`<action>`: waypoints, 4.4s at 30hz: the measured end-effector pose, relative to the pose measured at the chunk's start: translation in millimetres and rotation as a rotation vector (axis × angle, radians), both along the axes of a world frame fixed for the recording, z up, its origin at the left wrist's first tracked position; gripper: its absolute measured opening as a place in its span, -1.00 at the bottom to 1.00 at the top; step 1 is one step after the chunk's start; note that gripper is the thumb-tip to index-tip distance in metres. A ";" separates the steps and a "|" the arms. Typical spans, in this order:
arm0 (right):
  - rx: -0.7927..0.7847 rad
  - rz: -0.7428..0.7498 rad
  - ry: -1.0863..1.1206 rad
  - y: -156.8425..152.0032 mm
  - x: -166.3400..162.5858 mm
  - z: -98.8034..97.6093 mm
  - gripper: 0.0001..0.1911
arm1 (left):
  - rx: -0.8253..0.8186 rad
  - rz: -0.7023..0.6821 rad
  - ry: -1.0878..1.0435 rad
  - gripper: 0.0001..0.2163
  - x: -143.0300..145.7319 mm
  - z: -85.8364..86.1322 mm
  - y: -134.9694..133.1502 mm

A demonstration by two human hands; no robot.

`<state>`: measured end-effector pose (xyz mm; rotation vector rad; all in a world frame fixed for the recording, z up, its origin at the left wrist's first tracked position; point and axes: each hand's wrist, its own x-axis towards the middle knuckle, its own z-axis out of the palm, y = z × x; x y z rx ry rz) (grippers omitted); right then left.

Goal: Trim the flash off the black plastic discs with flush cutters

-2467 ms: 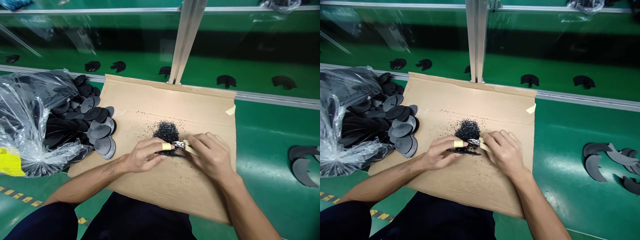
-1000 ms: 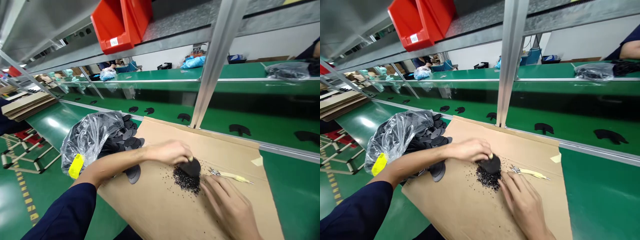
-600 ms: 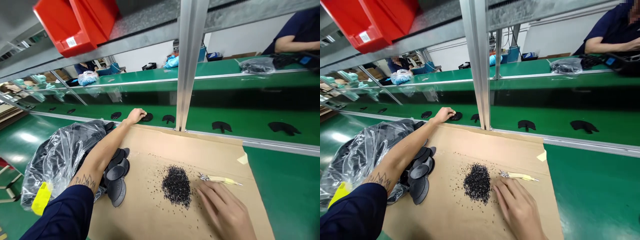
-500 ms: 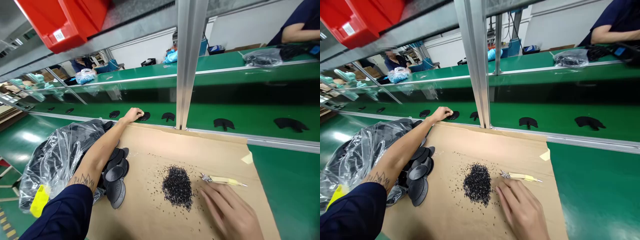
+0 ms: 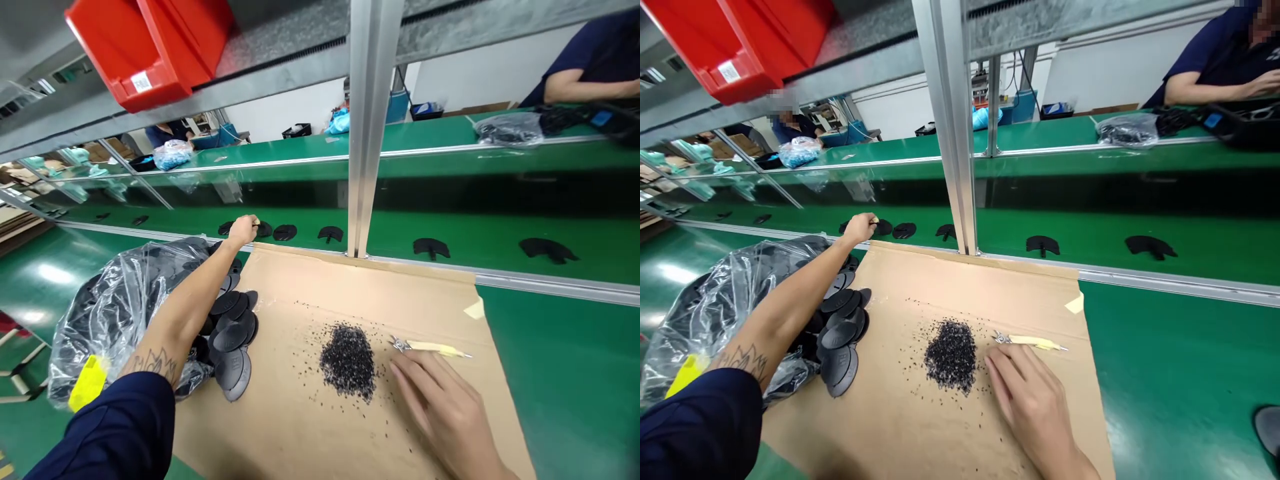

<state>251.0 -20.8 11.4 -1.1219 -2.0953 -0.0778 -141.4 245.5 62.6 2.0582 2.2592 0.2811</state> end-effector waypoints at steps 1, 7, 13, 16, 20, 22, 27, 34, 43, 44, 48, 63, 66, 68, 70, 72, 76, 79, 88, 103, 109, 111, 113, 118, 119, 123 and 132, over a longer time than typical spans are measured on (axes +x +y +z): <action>0.001 0.000 -0.002 -0.3 -1.1 1.0 -0.84 | 0.032 -0.046 -0.030 -0.82 6.3 7.4 -7.8; 0.046 0.013 -0.066 -7.6 -15.3 7.0 -0.69 | 0.096 -0.372 -0.247 -0.80 64.9 26.2 -109.3; 0.039 0.194 -0.112 -15.5 -32.4 2.2 -0.33 | -0.037 -0.889 -0.690 -0.87 137.6 -12.1 -242.1; -0.002 0.256 -0.112 -18.2 -34.8 -0.2 -0.31 | -0.058 -0.870 -0.596 -0.88 127.5 -18.6 -258.7; -0.082 0.106 0.074 -22.8 -35.4 3.3 -0.51 | -0.040 -0.598 0.012 -0.84 63.1 -3.2 -249.3; -0.216 0.015 0.246 -24.7 -36.7 5.9 -0.67 | -0.064 -0.387 0.274 -0.84 30.4 5.5 -247.4; -0.549 -0.002 0.570 -21.5 -40.4 6.1 -0.78 | -0.166 -0.217 0.429 -0.67 -11.2 6.0 -254.5; -0.906 0.113 0.776 -20.4 -44.7 2.6 -0.71 | -0.009 -0.239 -0.027 -0.95 -8.7 5.3 -255.0; -1.071 0.118 0.823 -26.8 -47.6 0.6 -0.64 | -0.225 -0.412 -1.231 -0.76 126.2 -28.1 -277.7; -1.076 0.120 0.814 -27.0 -47.0 0.2 -0.63 | -0.257 -0.416 -1.258 -0.76 137.5 -33.1 -277.4; -1.099 0.139 0.847 -28.1 -46.1 -1.9 -0.60 | -0.221 -0.399 -1.274 -0.71 152.4 -46.9 -273.0; -1.025 0.117 0.872 -31.9 -49.4 -0.1 -0.72 | -0.145 -0.421 -1.151 -0.74 148.3 -60.2 -278.5; -1.034 0.111 0.889 -32.8 -50.0 -1.2 -0.73 | -0.134 -0.421 -1.148 -0.75 147.9 -61.7 -279.5; -1.036 0.110 0.897 -33.6 -50.5 -1.7 -0.73 | -0.115 -0.425 -1.130 -0.76 147.7 -62.2 -279.3; -1.029 0.107 0.895 -34.1 -51.2 -1.3 -0.73 | -0.079 -0.442 -1.114 -0.76 147.5 -61.9 -278.7; -1.017 0.099 0.882 -34.0 -52.1 -0.2 -0.73 | -0.038 -0.467 -1.105 -0.77 147.5 -61.4 -278.2; -1.004 0.060 0.853 -33.4 -53.9 1.2 -0.71 | 0.009 -0.500 -1.054 -0.85 148.3 -60.9 -279.1; -0.978 0.054 0.823 -35.3 -55.3 1.2 -0.70 | 0.047 -0.508 -1.027 -0.85 149.2 -60.5 -280.5; -0.683 0.175 0.543 -37.5 -50.3 2.0 -0.92 | 0.272 -0.774 -0.939 -0.79 143.0 -54.4 -275.0; -0.606 0.197 0.431 -36.9 -48.3 3.2 -0.87 | 0.316 -0.857 -0.770 -0.76 137.6 -50.5 -270.2; -0.822 0.119 0.463 -36.4 -49.9 2.9 -0.64 | 0.266 -0.785 -0.812 -0.67 138.3 -53.8 -273.1; -0.882 0.118 0.519 -35.6 -50.6 3.0 -0.55 | 0.235 -0.771 -0.831 -0.67 138.7 -54.5 -274.3; -0.931 0.128 0.571 -34.4 -51.1 3.6 -0.48 | 0.203 -0.766 -0.842 -0.68 138.9 -54.7 -275.2; -1.005 0.144 0.607 -32.4 -51.5 5.6 -0.41 | 0.178 -0.763 -0.858 -0.68 139.0 -54.1 -275.8; -1.011 0.144 0.611 -32.2 -51.7 5.8 -0.41 | 0.179 -0.766 -0.857 -0.68 139.0 -53.8 -275.8; -1.007 0.145 0.610 -31.9 -51.7 5.6 -0.42 | 0.187 -0.804 -0.828 -0.67 138.8 -52.7 -276.2; -0.709 0.282 0.488 -32.7 -45.8 6.2 -0.85 | 0.185 -0.789 -0.959 -0.64 138.1 -51.8 -276.4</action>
